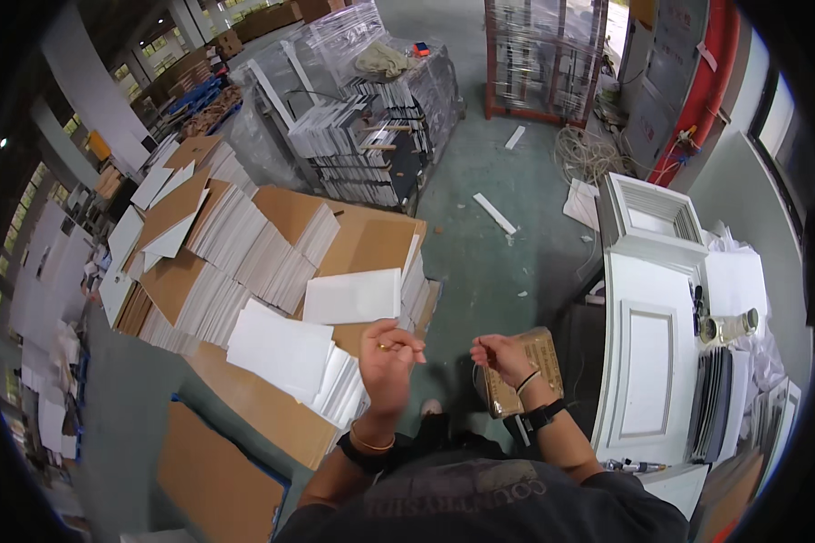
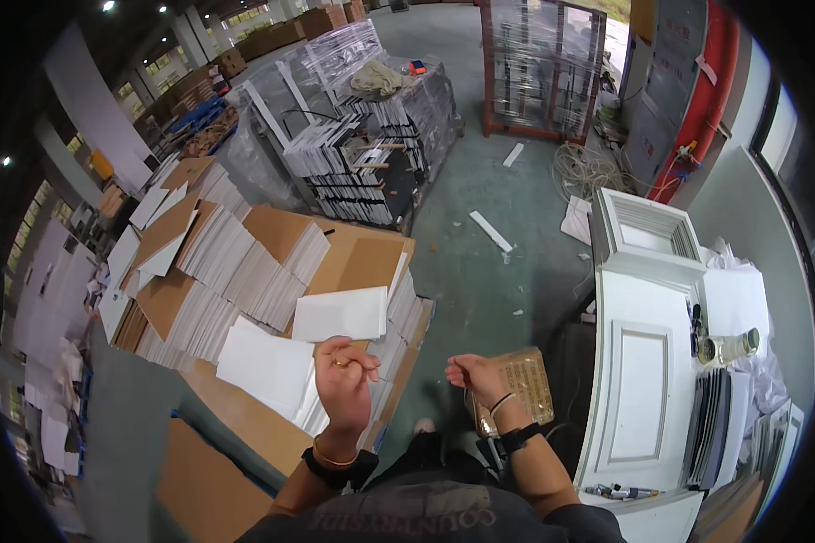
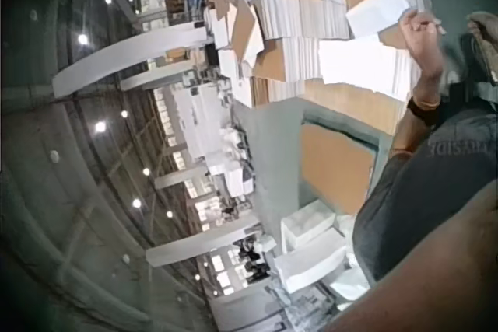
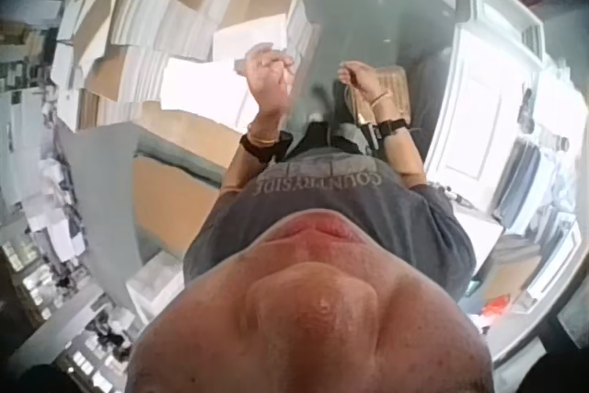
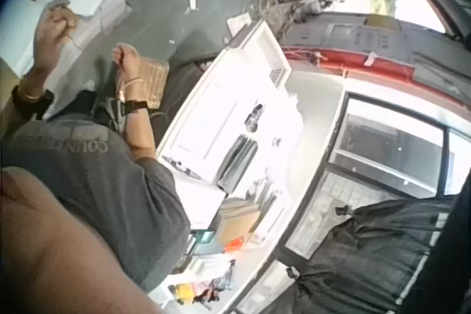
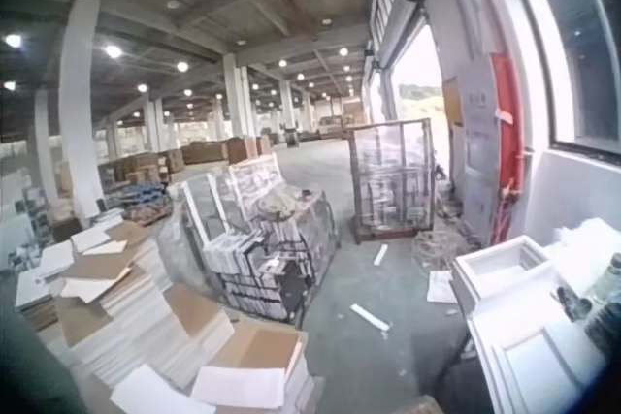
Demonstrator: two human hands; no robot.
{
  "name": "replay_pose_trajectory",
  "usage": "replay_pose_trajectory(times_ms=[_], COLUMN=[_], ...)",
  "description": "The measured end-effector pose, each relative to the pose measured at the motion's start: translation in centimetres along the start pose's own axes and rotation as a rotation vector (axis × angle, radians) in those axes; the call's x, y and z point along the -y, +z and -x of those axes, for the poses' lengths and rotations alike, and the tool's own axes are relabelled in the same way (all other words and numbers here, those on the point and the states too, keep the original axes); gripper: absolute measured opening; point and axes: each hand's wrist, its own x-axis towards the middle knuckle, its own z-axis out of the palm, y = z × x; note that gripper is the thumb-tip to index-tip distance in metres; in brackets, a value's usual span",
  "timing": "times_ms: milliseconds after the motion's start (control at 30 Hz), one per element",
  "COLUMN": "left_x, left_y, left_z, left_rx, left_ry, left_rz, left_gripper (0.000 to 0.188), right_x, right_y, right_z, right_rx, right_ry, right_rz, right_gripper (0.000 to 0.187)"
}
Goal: The recorder organizes and checks finished cabinet door panels in a manufacturing facility.
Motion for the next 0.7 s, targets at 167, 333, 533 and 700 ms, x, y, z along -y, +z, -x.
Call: replay_pose_trajectory(times_ms=[167, 333, 533, 700], left_x=[1.8, 3.8, 5.4, 6.5], left_y=[1.5, 2.7, 1.6, 0.1], left_z=[-8.0, -14.6, -19.4, -24.5], left_rx=[0.202, 0.181, 0.072, -0.128], left_ry=[0.095, 0.109, 0.031, 0.026], left_rz=[0.288, 0.441, 0.501, 0.447], left_gripper=[0.032, 0.027, 0.022, 0.02], right_x=[-0.8, 1.0, 3.3, 5.5], right_y=[-1.5, -4.0, -2.8, -2.0], right_z=[-4.2, -5.3, -8.7, -16.1], right_rx=[-0.119, -0.287, -0.244, -0.128], right_ry=[-0.001, 0.049, 0.031, 0.1], right_rz=[0.182, 0.203, 0.122, 0.338], right_gripper=[0.021, 0.026, 0.038, 0.043])
